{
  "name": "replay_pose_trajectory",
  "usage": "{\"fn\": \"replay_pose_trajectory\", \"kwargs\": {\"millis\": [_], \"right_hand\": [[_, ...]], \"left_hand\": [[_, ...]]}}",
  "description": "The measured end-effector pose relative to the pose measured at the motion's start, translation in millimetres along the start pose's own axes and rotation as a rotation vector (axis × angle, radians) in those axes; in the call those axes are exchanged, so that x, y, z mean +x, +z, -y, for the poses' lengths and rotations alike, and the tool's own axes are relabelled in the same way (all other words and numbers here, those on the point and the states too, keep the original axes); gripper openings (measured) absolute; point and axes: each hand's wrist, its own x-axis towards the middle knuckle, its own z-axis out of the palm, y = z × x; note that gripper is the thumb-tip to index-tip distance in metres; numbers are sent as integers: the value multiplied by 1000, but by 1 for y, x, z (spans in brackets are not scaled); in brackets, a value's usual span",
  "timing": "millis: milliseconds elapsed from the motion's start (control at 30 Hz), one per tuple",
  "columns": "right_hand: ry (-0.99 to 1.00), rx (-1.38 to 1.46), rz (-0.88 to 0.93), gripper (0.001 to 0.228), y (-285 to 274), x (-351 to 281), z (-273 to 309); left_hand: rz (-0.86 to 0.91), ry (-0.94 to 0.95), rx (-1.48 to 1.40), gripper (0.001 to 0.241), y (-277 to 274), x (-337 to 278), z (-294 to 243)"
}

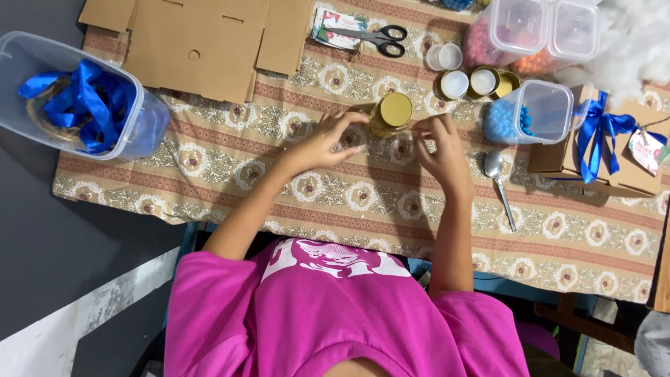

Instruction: The person ties twine around the neck of several small glass jars filled with colorful beads. They handle jars containing red, orange, yellow, and blue beads, securing the twine with a knot before placing each jar back on the table.

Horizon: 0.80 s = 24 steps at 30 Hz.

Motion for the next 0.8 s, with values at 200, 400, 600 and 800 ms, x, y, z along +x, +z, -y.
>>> {"fn": "replay_pose_trajectory", "kwargs": {"millis": [200,400,600,800], "right_hand": [[3,79,1,32,-37,24,58],[-303,-529,162,65,-30,68,88],[-181,-621,591,74,-45,117,78],[117,-553,653,57,-101,240,126]], "left_hand": [[-57,-114,89,61,2,-70,8],[-26,-497,636,50,-22,-176,-49],[13,-798,499,64,-8,-230,-65],[108,-783,482,110,18,-250,-19]]}}
